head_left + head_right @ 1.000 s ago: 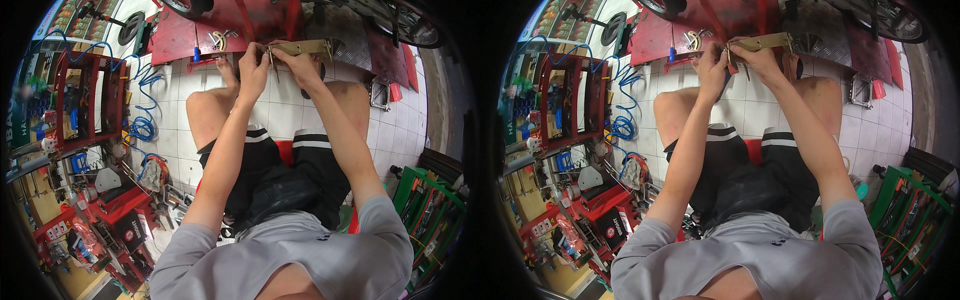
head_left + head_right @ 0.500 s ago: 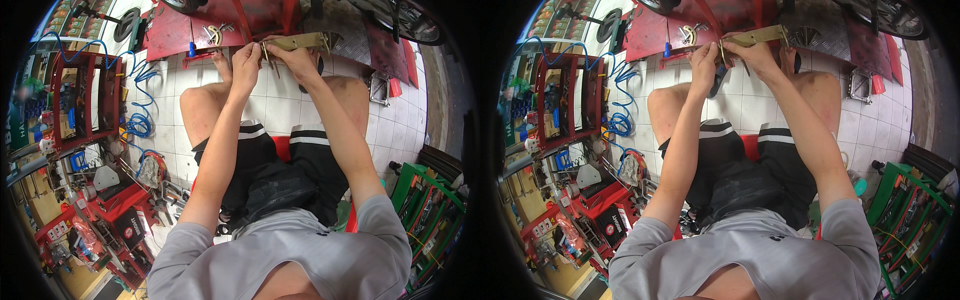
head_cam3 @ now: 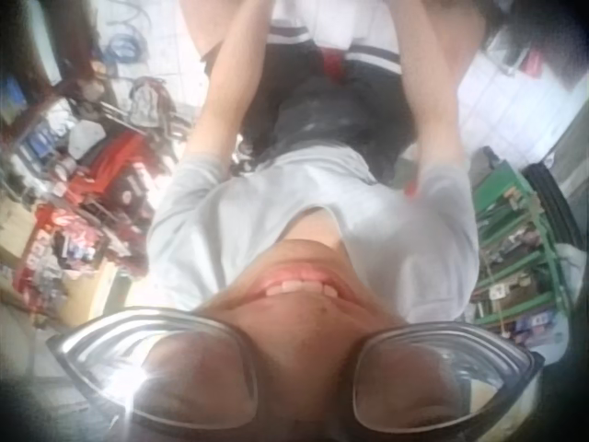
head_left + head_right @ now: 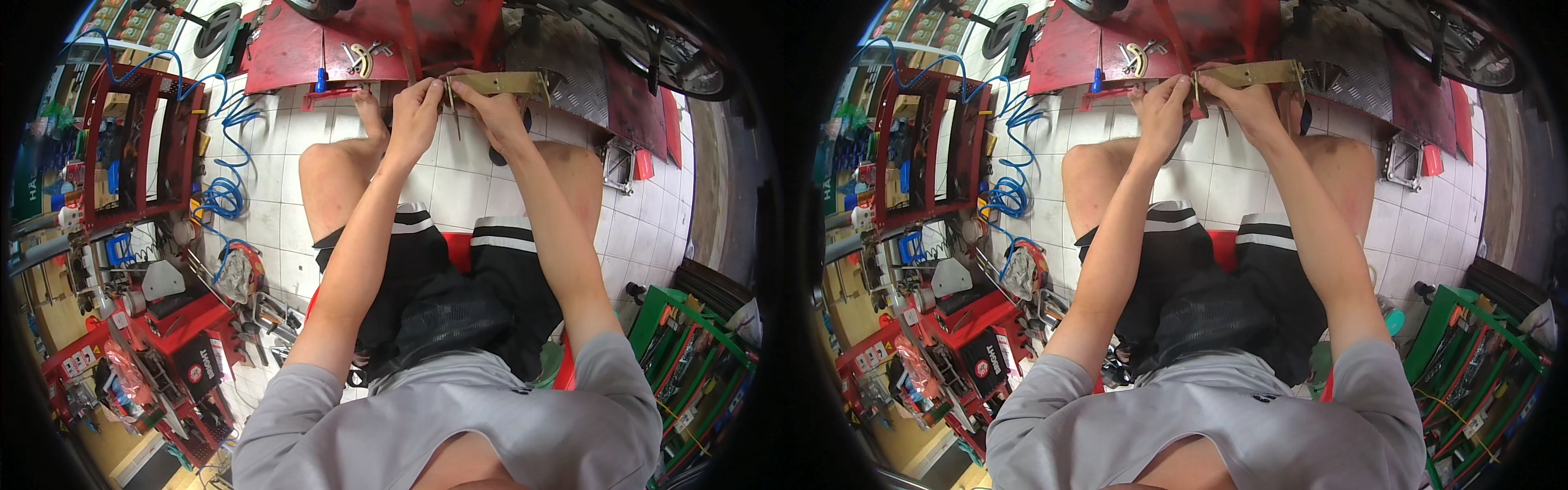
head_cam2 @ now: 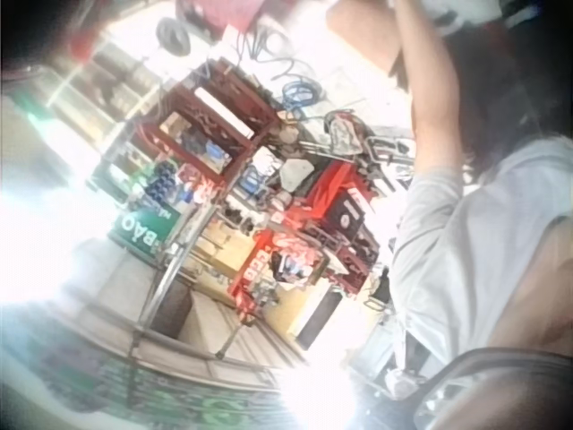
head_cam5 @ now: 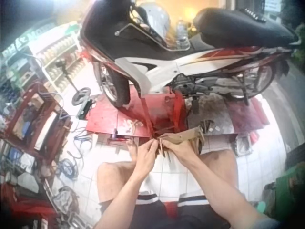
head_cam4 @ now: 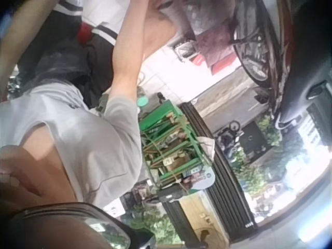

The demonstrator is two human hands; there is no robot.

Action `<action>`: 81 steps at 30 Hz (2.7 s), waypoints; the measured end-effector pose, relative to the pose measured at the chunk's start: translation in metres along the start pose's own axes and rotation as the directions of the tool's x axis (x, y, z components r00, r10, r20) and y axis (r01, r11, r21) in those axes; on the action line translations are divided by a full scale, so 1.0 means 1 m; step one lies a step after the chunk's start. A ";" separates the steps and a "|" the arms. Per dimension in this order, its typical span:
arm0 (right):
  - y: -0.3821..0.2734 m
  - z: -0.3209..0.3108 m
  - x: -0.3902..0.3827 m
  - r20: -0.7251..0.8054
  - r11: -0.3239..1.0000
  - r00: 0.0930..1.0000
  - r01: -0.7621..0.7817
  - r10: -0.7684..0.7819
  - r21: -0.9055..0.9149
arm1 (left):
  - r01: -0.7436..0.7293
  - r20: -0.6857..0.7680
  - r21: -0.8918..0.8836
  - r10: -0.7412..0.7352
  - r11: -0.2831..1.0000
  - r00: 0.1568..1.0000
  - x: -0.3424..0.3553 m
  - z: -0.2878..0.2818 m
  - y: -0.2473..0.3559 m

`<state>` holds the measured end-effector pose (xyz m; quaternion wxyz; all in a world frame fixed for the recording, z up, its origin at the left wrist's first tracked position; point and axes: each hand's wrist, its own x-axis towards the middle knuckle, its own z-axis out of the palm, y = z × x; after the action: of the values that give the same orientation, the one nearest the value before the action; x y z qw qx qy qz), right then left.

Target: The person sits on a low stool in a workshop and works on a motorcycle brake assembly. They use their hands to manipulate the brake shoes and springs, then use pliers to adjust the components. The person continues to assemble and adjust the brake parts by hand.

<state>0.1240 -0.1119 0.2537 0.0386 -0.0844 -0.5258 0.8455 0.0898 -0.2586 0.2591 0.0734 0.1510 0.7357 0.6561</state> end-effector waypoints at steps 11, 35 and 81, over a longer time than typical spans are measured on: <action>-0.001 0.005 -0.006 -0.036 0.998 0.998 -0.043 0.042 -0.040 | -0.062 0.005 0.005 0.062 0.998 0.998 0.003 -0.001 -0.018; -0.002 0.002 -0.013 0.017 0.999 0.999 -0.043 0.043 0.016 | -0.198 -0.055 0.088 0.203 0.976 0.978 -0.009 0.006 0.000; 0.038 0.013 -0.009 0.003 0.996 0.999 -0.051 0.051 -0.077 | -0.244 -0.321 0.379 0.375 0.892 0.870 -0.014 0.011 0.000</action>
<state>0.1317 -0.1421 0.2263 0.0124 -0.0972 -0.5559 0.8255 0.1062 -0.2521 0.2567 -0.2063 0.1465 0.7994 0.5449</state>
